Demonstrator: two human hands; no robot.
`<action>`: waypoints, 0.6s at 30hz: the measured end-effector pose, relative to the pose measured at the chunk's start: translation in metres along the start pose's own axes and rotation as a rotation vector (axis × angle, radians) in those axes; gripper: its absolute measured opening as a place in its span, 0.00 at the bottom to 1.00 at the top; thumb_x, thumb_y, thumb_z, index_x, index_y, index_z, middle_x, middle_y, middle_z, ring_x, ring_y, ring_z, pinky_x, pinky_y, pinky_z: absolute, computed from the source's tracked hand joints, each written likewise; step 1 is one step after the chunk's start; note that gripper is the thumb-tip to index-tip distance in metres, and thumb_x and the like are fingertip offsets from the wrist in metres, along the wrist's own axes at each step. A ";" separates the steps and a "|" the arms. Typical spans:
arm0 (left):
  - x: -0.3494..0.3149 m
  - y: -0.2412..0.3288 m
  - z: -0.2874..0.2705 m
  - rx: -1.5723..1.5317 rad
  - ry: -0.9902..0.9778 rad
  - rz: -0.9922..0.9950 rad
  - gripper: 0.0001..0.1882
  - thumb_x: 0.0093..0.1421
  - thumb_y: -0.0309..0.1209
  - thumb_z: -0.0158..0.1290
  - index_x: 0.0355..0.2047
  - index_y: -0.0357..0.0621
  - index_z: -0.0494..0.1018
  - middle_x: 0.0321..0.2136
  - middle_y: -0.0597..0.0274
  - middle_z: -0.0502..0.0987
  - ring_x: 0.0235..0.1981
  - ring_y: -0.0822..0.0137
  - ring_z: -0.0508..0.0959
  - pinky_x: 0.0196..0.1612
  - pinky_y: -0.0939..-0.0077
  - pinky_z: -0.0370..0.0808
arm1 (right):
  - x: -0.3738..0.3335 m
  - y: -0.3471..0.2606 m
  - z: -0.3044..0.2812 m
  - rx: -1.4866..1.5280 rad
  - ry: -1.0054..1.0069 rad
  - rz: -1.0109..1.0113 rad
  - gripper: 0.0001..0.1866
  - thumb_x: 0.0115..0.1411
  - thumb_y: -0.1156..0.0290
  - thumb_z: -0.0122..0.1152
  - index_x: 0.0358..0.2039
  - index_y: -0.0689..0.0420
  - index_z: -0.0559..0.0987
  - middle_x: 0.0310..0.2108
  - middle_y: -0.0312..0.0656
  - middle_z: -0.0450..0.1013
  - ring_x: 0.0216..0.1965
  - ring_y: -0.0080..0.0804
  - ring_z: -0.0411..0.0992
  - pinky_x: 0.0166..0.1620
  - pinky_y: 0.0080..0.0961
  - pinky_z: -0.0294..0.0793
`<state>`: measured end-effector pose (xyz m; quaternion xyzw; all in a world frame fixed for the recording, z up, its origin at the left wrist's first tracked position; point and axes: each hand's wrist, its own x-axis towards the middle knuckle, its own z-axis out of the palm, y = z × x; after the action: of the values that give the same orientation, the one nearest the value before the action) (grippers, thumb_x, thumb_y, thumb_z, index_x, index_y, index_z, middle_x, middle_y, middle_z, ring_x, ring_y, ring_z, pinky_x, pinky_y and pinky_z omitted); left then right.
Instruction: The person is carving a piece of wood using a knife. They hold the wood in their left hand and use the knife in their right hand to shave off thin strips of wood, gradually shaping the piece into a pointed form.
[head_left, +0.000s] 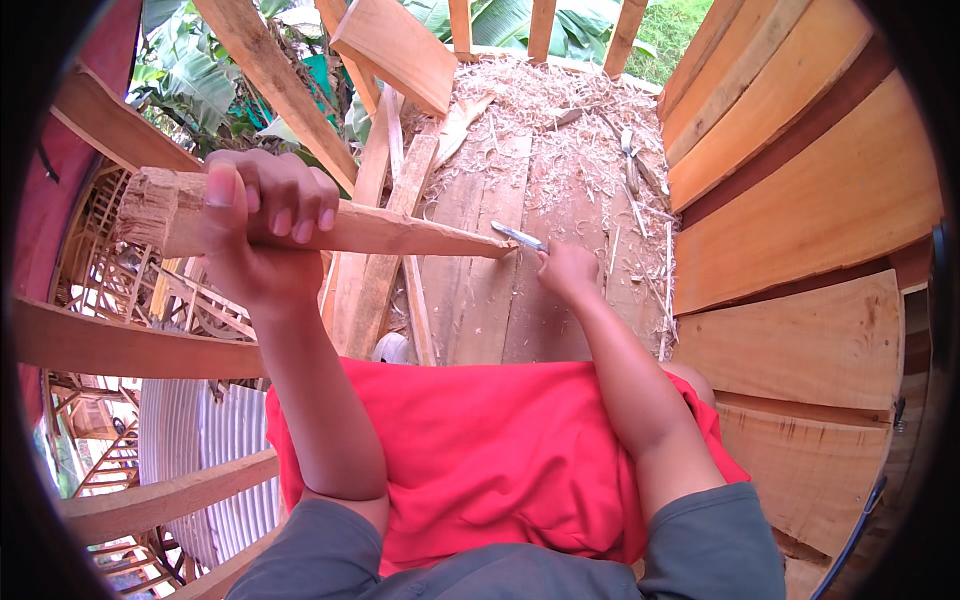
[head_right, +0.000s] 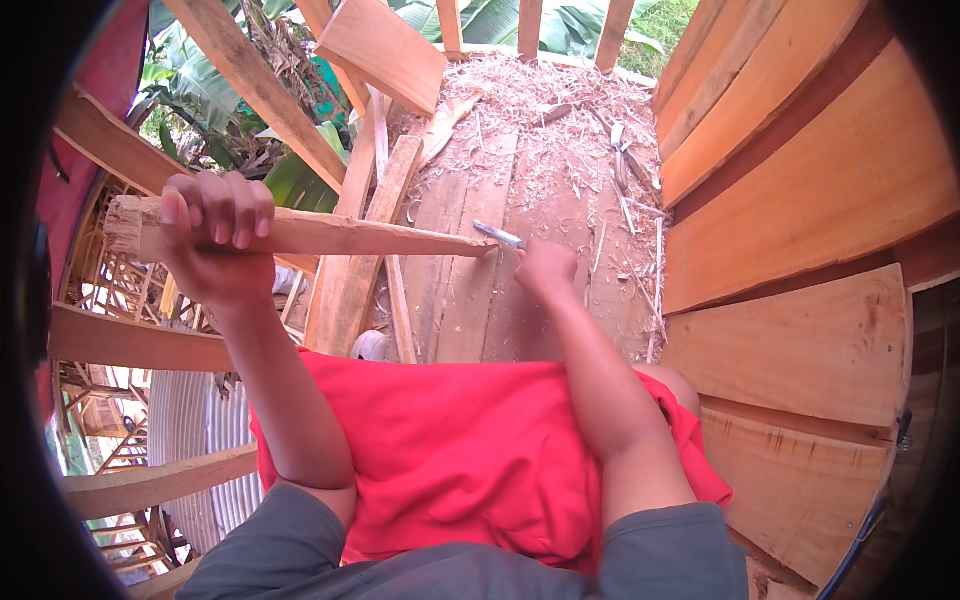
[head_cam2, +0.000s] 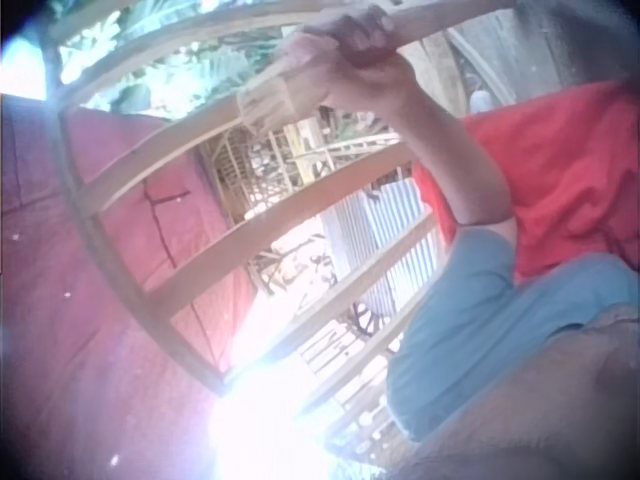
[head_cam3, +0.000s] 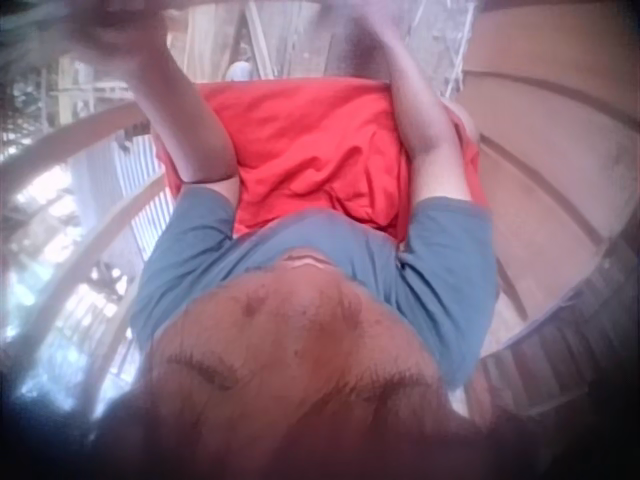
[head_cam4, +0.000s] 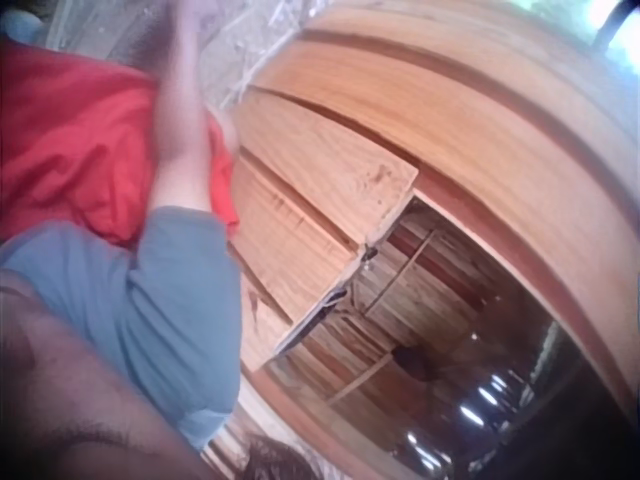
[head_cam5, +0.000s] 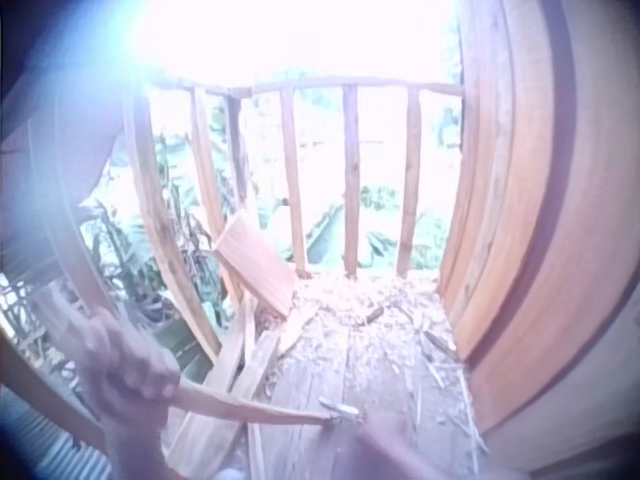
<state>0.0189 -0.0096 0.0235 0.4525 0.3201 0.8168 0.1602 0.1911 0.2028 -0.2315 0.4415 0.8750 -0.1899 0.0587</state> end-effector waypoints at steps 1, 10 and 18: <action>0.000 -0.001 0.001 -0.001 -0.009 0.002 0.16 0.65 0.42 0.46 0.24 0.49 0.58 0.15 0.67 0.58 0.16 0.71 0.60 0.23 0.73 0.64 | 0.002 0.004 0.003 0.033 0.017 0.041 0.17 0.64 0.58 0.48 0.34 0.58 0.78 0.31 0.53 0.76 0.37 0.52 0.75 0.40 0.46 0.71; 0.001 0.000 0.000 0.051 0.072 0.007 0.17 0.65 0.43 0.46 0.24 0.49 0.58 0.15 0.67 0.57 0.16 0.71 0.60 0.22 0.73 0.63 | 0.012 0.002 0.012 0.641 0.058 0.056 0.22 0.65 0.57 0.46 0.31 0.64 0.77 0.30 0.57 0.76 0.34 0.54 0.74 0.39 0.41 0.71; -0.002 0.000 -0.003 0.016 0.029 0.020 0.16 0.66 0.43 0.44 0.25 0.49 0.59 0.16 0.67 0.58 0.16 0.71 0.60 0.22 0.73 0.63 | -0.011 -0.032 -0.007 0.975 -0.475 0.327 0.24 0.67 0.51 0.39 0.21 0.55 0.67 0.12 0.31 0.55 0.11 0.23 0.52 0.15 0.28 0.50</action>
<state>0.0178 -0.0116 0.0208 0.4451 0.3240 0.8224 0.1436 0.1728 0.1799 -0.2129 0.4923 0.5689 -0.6548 0.0720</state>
